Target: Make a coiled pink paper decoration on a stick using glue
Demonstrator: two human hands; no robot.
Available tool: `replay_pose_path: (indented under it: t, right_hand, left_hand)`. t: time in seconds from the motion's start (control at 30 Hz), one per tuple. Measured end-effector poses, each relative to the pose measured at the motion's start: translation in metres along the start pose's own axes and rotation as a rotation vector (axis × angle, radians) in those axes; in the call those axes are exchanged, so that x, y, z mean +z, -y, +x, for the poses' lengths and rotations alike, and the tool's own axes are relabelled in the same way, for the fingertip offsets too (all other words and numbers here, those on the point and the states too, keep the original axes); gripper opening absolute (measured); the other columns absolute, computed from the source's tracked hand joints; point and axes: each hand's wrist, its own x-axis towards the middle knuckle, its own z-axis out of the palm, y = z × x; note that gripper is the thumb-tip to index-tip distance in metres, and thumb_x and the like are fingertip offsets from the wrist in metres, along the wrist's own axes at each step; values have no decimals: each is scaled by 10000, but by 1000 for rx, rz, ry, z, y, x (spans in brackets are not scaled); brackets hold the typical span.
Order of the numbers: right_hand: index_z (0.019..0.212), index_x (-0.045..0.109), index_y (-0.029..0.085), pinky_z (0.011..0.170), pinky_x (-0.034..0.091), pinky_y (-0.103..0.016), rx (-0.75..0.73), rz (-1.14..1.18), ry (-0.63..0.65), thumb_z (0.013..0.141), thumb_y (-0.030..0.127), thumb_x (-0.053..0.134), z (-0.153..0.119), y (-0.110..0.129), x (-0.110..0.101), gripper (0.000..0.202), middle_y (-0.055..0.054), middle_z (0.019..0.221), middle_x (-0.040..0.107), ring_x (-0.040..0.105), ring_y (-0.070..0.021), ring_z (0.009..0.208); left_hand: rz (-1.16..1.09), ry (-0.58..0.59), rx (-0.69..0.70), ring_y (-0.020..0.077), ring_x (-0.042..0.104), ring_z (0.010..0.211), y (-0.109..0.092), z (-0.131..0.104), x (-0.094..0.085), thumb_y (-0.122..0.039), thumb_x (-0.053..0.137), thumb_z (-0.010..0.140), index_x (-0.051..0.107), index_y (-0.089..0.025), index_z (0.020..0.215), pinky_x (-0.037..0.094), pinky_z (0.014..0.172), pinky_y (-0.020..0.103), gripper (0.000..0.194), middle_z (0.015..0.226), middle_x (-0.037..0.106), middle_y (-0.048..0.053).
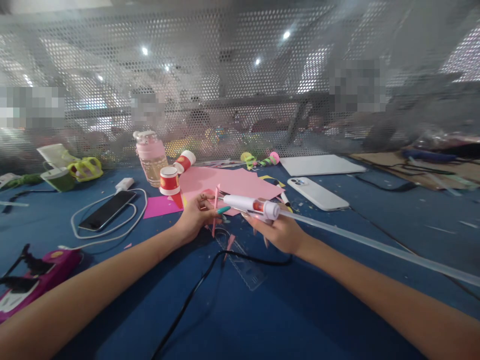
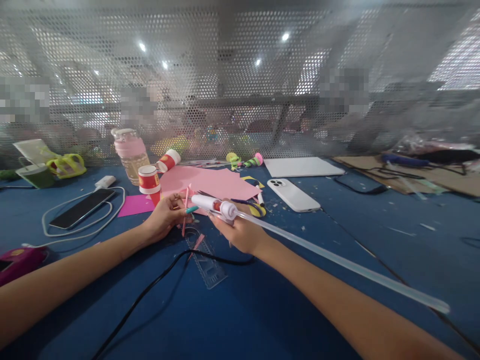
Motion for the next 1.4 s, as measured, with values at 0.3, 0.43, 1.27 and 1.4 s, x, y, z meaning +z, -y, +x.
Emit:
replay_pose_path:
  t: [0.3,0.43,1.27,1.4]
  right_hand:
    - [604,490,200,541,428,-258,-74,-77,2,805,300,467,0,-4,-1,226,9,488,500,506,-129,484]
    - [653,516,194,566,448,-259,-106,-97,-19,812,295,461,0,-7,-2,197,-5,545,536,530,-135,526]
    - [654,487,213,537,423,-262,-64,-74,30,792,315,476,1,-6,-3,173,-2,563,520,500,-134,513]
    - [642,459,213,535,428,-260,-63,-72,29,793,304,475,0,-3,-2,178,6,554,510,484,-126,497]
  left_hand:
    - [24,24,0,93,592,460,1,1,-2,-151,822,425,473,-139,786,548,481,220,503,485,516,-106]
    - [49,58,1,88,586,440,1,1,-2,-174,815,444,462,-142,789,538,472,206,495,467,519,-109]
    - [22,21,-5,81,585,444,-1,0,0,-182,827,415,475,-133,734,547,476,218,477,484,545,-95]
    - [24,8,3,85,582,437,-1,0,0,-177,830,399,479,-133,718,545,461,210,477,468,544,-92]
